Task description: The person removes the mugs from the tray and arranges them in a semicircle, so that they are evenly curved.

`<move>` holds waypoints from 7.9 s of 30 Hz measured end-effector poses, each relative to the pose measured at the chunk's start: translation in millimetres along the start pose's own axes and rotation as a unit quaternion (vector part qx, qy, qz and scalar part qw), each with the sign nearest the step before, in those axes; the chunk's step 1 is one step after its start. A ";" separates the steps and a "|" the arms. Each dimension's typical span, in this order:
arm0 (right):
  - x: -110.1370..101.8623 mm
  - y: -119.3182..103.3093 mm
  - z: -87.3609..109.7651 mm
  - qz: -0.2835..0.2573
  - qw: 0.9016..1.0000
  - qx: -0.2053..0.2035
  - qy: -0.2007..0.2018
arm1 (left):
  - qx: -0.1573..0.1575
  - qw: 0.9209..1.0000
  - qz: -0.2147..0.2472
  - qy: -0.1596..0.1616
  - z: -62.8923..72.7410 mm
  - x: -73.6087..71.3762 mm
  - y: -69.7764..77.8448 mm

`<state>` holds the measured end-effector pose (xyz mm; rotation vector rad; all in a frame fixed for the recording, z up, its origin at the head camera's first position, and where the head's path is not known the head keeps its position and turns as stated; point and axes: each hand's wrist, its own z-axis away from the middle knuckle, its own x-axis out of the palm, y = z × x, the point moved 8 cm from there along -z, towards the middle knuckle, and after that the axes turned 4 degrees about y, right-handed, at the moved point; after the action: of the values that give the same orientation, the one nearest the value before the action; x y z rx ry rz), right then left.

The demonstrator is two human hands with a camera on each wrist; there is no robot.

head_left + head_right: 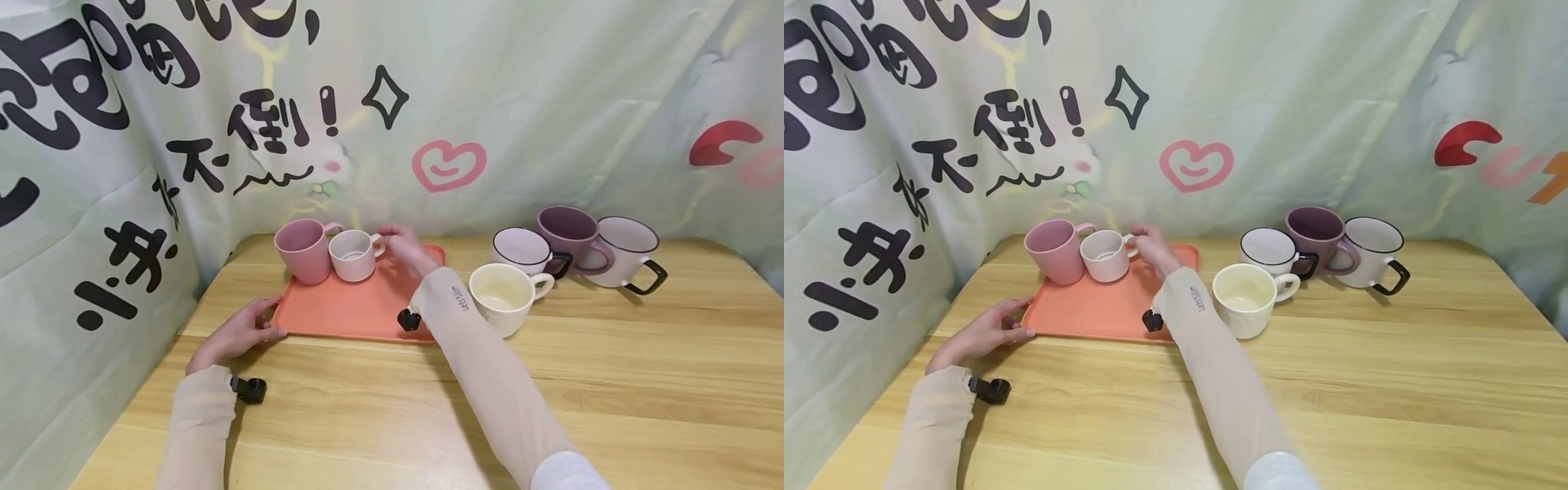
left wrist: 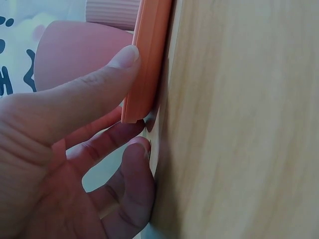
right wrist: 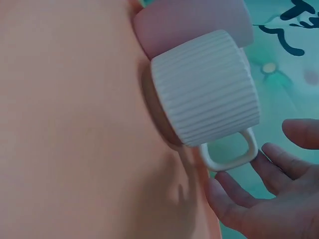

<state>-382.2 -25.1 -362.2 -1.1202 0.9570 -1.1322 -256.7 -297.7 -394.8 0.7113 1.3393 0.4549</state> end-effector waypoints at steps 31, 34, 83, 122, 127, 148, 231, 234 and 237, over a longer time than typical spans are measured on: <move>-3.3 11.9 28.1 0.058 0.994 -0.089 -0.035 | 0.001 1.000 0.017 -0.002 -0.8 2.2 -1.4; -5.0 7.8 28.8 0.039 0.993 -0.110 -0.035 | 0.000 1.000 0.014 -0.001 -0.8 2.0 -2.1; -38.6 -51.2 73.0 -0.044 0.986 -0.163 0.013 | 0.011 1.000 0.004 -0.003 0.2 -0.6 -1.3; -146.1 -74.0 128.4 0.011 0.973 -0.209 0.096 | 0.018 1.000 0.004 -0.004 1.1 -1.0 3.7; -157.1 -71.1 134.6 0.010 0.972 -0.214 0.101 | 0.023 1.000 0.006 -0.003 0.3 -1.0 2.2; -201.3 -56.3 161.6 -0.043 0.960 -0.240 0.134 | 0.019 1.000 0.016 -0.007 1.1 1.5 2.0; -499.9 92.5 203.1 -0.133 0.910 -0.307 0.246 | 0.002 1.000 0.003 -0.003 -0.9 1.1 -1.9; -502.8 94.2 202.4 -0.142 0.909 -0.301 0.253 | 0.003 1.000 0.004 -0.004 -1.0 1.5 -2.3; -507.7 97.5 202.1 -0.152 0.906 -0.300 0.256 | 0.001 1.000 0.003 -0.004 -0.6 1.2 -2.0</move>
<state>-261.9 514.8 -407.4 -1.5354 1.6623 -1.4761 -257.3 -298.2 -397.0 0.7183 1.3294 0.4557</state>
